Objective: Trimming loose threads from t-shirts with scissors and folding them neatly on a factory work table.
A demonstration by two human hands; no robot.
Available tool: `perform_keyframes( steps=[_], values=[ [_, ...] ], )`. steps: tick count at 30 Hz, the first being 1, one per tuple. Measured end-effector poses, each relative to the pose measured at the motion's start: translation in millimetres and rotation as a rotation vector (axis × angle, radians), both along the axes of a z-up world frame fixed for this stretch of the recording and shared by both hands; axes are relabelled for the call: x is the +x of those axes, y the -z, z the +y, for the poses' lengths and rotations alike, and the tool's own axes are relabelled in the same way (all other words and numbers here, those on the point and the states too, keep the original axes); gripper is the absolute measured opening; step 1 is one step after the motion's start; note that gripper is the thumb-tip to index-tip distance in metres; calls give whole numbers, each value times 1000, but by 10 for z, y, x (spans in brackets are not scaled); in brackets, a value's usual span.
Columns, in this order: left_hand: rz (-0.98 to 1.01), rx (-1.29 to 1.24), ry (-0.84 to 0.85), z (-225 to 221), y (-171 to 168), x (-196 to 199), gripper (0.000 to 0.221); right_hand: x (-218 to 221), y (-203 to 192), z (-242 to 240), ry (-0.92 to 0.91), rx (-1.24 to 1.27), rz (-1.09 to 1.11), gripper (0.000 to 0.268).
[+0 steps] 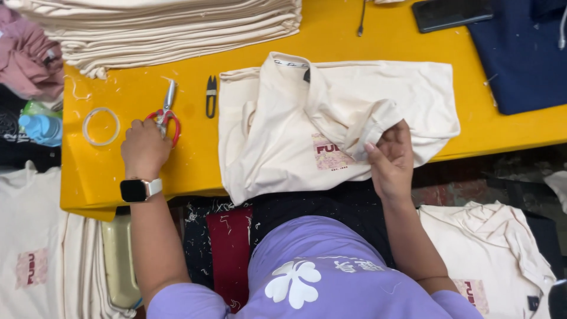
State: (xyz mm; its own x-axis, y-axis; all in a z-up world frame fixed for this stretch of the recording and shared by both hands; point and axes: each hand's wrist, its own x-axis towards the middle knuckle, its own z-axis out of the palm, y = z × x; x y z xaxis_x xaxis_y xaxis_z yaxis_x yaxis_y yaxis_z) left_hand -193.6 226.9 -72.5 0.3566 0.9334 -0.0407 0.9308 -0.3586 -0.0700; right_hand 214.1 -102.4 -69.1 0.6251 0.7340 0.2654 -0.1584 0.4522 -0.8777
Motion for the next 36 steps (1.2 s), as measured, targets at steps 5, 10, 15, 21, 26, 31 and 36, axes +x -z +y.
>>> perform_keyframes(
  steps=[5,10,15,21,26,31,36],
  values=[
    [-4,96,-85,-146,-232,122,47,35,109,-67,74,5,-34,62],
    [-247,206,-257,-353,-517,118,39,-98,-153,-116,208,4,-160,45],
    [-979,92,173,-1080,-746,865,32,-75,-105,-196,294,-6,-185,34],
    [-1066,-318,728,-1932,-441,1850,48,-80,-154,-196,268,74,-13,47],
    [-983,-296,849,-2326,168,2236,59,-142,-189,-229,279,101,-43,56],
    [-990,-283,840,-2498,-80,2374,56,-92,-24,-260,261,145,-97,64],
    [-982,-262,829,-2548,-265,2390,55,-113,-33,-276,267,146,-169,68]
  ],
)
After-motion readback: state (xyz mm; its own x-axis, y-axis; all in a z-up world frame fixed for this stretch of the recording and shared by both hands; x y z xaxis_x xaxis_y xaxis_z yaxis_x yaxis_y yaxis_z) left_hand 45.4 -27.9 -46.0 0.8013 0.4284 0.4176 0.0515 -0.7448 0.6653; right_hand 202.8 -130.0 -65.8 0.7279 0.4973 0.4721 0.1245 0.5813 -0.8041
